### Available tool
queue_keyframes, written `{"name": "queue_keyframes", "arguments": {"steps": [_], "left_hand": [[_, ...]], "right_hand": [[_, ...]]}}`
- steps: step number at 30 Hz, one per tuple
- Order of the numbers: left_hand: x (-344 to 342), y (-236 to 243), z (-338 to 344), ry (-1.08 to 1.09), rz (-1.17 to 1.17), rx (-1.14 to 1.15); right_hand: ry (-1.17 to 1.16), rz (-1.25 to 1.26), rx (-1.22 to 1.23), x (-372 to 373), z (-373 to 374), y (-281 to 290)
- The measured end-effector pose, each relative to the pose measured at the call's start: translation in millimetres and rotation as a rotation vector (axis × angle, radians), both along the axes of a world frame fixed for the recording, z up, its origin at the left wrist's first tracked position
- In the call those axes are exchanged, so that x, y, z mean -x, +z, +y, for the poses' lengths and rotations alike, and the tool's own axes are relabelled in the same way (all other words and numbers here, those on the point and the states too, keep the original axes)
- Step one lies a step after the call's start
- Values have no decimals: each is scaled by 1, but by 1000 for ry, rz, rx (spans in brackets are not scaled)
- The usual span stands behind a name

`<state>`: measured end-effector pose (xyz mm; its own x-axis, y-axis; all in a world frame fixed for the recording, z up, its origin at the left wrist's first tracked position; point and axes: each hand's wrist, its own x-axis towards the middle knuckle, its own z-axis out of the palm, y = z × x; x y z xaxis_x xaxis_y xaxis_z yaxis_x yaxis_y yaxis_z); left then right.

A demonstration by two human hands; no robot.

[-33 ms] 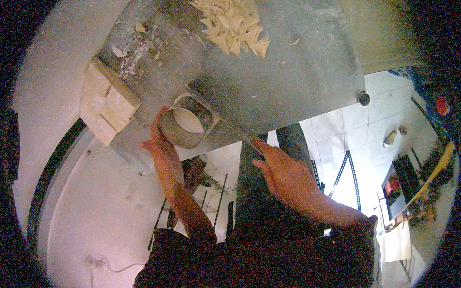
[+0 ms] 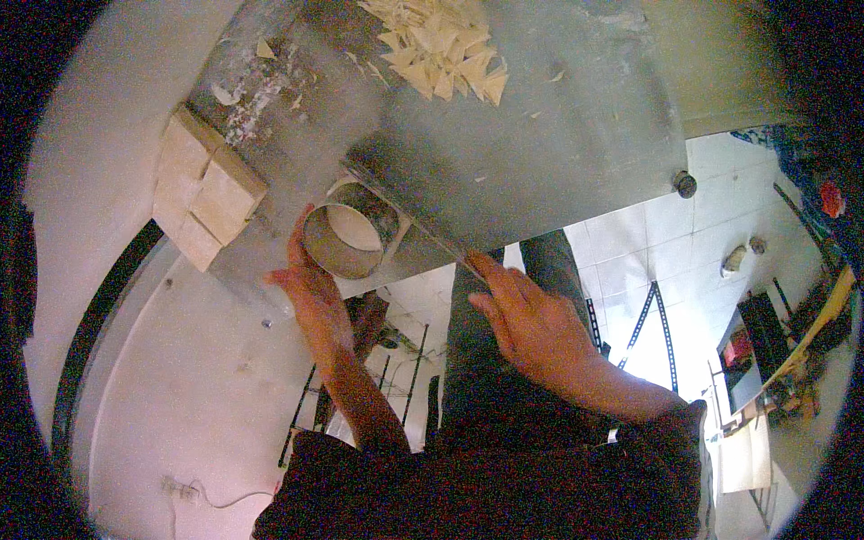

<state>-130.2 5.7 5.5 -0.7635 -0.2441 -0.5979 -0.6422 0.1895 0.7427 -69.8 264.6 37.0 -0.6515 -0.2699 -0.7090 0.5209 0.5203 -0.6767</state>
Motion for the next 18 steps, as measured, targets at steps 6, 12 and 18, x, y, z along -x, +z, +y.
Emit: {"name": "queue_keyframes", "arguments": {"steps": [6,12,18], "left_hand": [[-49,4,34,193,-70,137],[-37,17,47,-238,245,484],[-28,15,62,-389,222,548]], "right_hand": [[105,291,-125,33,0,-1],[233,336,-230,37,12,28],[370,405,-259,31,13,29]]}}
